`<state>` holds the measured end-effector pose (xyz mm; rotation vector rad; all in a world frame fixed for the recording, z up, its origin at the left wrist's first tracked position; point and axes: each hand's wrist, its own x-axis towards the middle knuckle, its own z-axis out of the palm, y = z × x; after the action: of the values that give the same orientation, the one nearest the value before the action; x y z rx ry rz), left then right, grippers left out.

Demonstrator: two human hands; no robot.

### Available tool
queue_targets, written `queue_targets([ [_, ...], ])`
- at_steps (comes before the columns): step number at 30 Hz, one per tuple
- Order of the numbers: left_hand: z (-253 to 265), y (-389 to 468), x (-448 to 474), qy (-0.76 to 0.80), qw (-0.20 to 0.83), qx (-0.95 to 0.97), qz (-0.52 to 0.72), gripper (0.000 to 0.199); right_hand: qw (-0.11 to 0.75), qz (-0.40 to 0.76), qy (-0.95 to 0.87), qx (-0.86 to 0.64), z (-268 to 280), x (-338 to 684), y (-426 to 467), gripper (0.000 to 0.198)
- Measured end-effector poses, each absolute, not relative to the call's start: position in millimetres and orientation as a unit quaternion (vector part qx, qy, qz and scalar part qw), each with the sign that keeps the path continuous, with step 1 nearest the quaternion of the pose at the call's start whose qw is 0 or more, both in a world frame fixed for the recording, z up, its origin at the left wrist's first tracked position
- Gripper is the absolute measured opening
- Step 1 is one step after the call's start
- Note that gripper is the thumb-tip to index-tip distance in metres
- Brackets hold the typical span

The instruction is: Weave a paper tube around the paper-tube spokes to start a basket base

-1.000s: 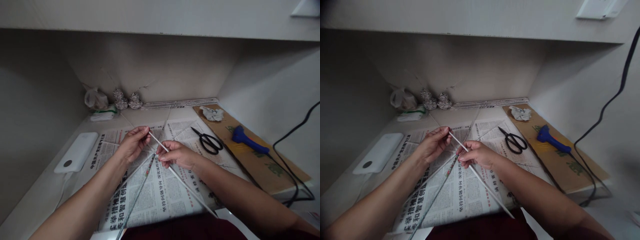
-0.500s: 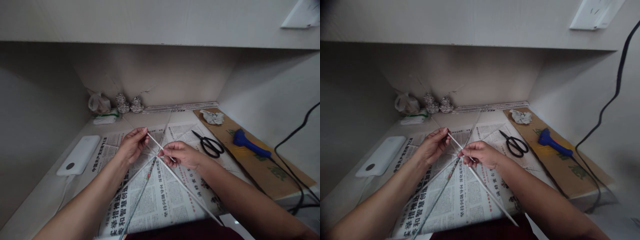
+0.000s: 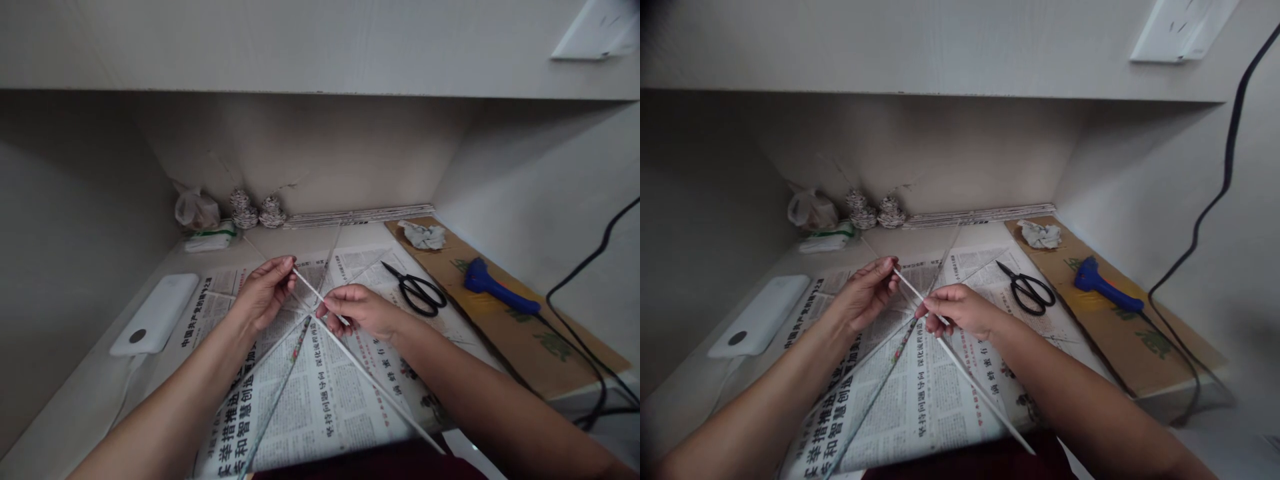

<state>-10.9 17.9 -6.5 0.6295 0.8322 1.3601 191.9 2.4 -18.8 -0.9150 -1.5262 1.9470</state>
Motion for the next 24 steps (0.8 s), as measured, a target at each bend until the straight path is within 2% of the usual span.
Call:
queue_targets([
  [6,-4.0,16.7,-11.4,0.383,0.652,0.269,0.596,0.02,0.245,0.72,-0.562,-0.325,-21.1,192.2,3.0,0.032],
  [12,-5.5,16.8,-10.8,0.385,0.637,0.287,0.603,0.03,0.247,0.675,-0.595,-0.36,-20.2,190.6,2.4,0.029],
  [18,-6.5,14.7,-9.5,0.383,0.651,0.306,0.579,0.035,0.249,0.683,-0.591,-0.35,-20.8,190.9,3.2,0.028],
  [24,-7.4,15.8,-8.2,0.397,0.634,0.294,0.595,0.031,0.279,0.628,-0.612,-0.391,-22.7,188.7,2.9,0.028],
])
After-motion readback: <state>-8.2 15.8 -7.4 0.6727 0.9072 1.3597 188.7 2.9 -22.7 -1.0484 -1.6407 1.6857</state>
